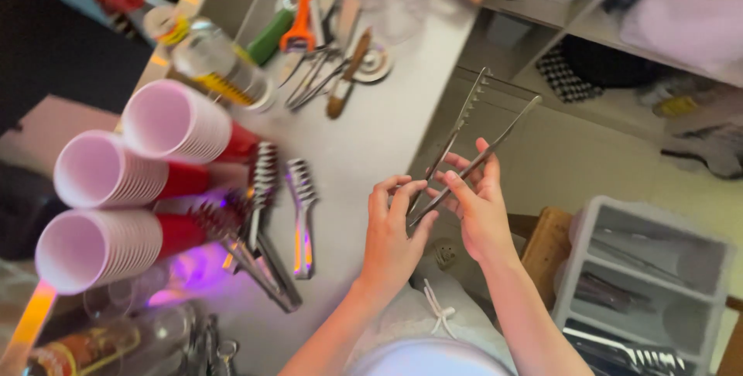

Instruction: Organize silverware and tongs into a sorting tray behind a bar.

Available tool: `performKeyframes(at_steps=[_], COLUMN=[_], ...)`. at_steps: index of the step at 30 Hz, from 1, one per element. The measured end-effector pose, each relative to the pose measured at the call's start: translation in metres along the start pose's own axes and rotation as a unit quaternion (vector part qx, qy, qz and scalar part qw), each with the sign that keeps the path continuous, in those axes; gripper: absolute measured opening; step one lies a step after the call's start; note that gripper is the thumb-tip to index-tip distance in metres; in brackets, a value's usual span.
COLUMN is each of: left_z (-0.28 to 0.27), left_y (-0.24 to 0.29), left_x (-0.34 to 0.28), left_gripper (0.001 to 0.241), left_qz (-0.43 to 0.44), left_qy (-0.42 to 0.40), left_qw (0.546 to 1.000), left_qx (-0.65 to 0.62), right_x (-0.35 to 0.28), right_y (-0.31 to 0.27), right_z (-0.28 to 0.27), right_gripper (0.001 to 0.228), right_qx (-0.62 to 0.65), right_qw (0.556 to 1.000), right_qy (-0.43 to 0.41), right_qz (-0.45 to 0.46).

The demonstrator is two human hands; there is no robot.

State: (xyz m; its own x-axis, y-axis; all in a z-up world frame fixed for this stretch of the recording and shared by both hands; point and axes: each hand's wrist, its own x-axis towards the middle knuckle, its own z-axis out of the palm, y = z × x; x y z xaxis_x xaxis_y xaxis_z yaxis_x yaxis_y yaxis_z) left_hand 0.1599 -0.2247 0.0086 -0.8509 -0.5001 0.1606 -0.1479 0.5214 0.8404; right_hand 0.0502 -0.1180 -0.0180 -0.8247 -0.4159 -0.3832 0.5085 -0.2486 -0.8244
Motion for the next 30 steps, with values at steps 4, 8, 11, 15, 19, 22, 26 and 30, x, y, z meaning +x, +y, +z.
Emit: performKeyframes(at_steps=[4,8,11,15,19,22,26,30], left_z=[0.040,0.099,0.143,0.197,0.243,0.272,0.307,0.351], left_y=[0.023,0.043,0.070,0.098,0.113,0.108,0.112,0.099], left_x=[0.014,0.020,0.016,0.005,-0.012,-0.019,-0.005,0.009], left_gripper=[0.055,0.068,0.070,0.066,0.066,0.066,0.064,0.051], left_qz=[0.055,0.078,0.082,0.122,0.144,0.178,0.191,0.174], left_qy=[-0.072,-0.231,-0.325,-0.435,-0.505,-0.521,-0.582,-0.636], left_qw=[0.996,0.967,0.937,0.888,0.850,0.834,0.790,0.752], left_qx=[-0.007,-0.079,-0.096,-0.083,-0.049,-0.041,-0.027,0.020], right_x=[-0.009,-0.028,-0.055,-0.090,-0.115,-0.121,-0.106,-0.083], right_y=[-0.017,-0.031,-0.039,-0.036,-0.025,-0.015,0.008,0.036], right_z=[-0.055,-0.120,-0.171,-0.231,-0.269,-0.288,-0.312,-0.334], right_gripper=[0.078,0.078,0.076,0.073,0.074,0.075,0.073,0.070], right_qx=[0.036,0.080,0.102,0.132,0.171,0.196,0.231,0.233], right_qw=[0.996,0.983,0.969,0.939,0.911,0.893,0.874,0.848], right_qy=[0.070,0.139,0.193,0.271,0.331,0.371,0.407,0.462], right_qz=[-0.033,-0.084,-0.119,-0.164,-0.176,-0.161,-0.134,-0.116])
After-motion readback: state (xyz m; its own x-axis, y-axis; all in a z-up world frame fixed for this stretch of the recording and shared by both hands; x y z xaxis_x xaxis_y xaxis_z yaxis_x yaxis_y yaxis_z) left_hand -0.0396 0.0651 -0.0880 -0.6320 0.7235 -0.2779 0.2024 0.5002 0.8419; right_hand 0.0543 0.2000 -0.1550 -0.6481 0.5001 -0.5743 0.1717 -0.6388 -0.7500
